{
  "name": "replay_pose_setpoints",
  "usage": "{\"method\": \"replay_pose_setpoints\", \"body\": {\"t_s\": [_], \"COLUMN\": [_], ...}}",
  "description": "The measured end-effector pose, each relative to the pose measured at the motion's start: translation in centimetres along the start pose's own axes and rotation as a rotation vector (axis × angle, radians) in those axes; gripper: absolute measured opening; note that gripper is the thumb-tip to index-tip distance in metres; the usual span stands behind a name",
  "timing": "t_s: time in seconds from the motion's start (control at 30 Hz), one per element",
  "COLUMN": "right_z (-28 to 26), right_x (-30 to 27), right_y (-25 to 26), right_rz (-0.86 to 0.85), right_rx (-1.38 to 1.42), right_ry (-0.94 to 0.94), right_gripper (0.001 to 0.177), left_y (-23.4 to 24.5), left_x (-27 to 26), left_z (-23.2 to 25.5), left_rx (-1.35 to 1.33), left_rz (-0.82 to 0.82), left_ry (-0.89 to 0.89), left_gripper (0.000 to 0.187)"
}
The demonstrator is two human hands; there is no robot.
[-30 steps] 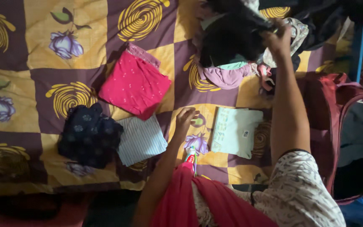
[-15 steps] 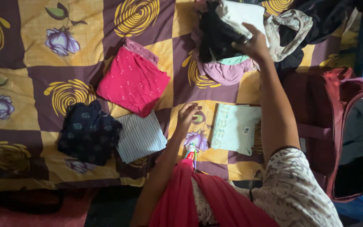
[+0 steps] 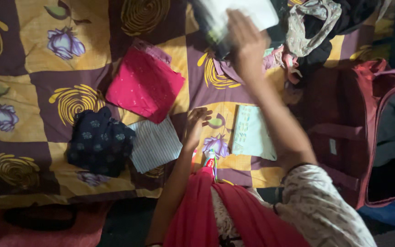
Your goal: The person folds clothes on a bed and places them into a red bag, then adds a tube of toothpaste and a toothbrush to the bag.
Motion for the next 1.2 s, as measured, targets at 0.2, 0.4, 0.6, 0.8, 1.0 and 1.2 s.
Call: {"method": "replay_pose_setpoints", "body": {"t_s": [0.2,0.4,0.6,0.8,1.0,1.2], "right_z": [-16.8,-14.0,0.6,9.1,10.8,15.3], "right_x": [-11.2,-20.3,-25.0,-20.9,-17.0,-19.3], "right_y": [-13.0,-20.4,-19.4,-16.5,-17.3,-20.7], "right_rz": [-0.542,-0.693,0.081,0.401,0.338,0.507], "right_rx": [0.069,0.534,1.147,1.449,1.317,1.069], "right_ry": [0.218,-0.155,-1.233,-1.757,-1.996,-1.955], "right_gripper": [0.065,0.061,0.041,0.045,0.051,0.031], "left_y": [4.4,7.5,4.6,1.1,0.4,1.6], "left_x": [2.8,0.9,0.2,0.7,1.8,1.3], "left_z": [-8.0,-11.0,-6.5,-1.9,-4.8,-5.7], "left_rx": [0.173,0.187,0.108,0.134,0.061,0.18], "left_rz": [0.134,0.202,0.151,0.084,-0.006,0.109], "left_ry": [-0.4,-0.099,0.147,0.037,-0.004,0.107], "left_gripper": [0.031,0.032,0.027,0.025,0.027,0.025]}}
Point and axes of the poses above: each hand's wrist, its own x-axis towards the middle knuckle, its own y-axis out of the back of the hand, z = x × y, the point moved 4 cm from there along x, towards the middle knuckle, and after that the axes turned 4 degrees about y, right-handed, at the moved point
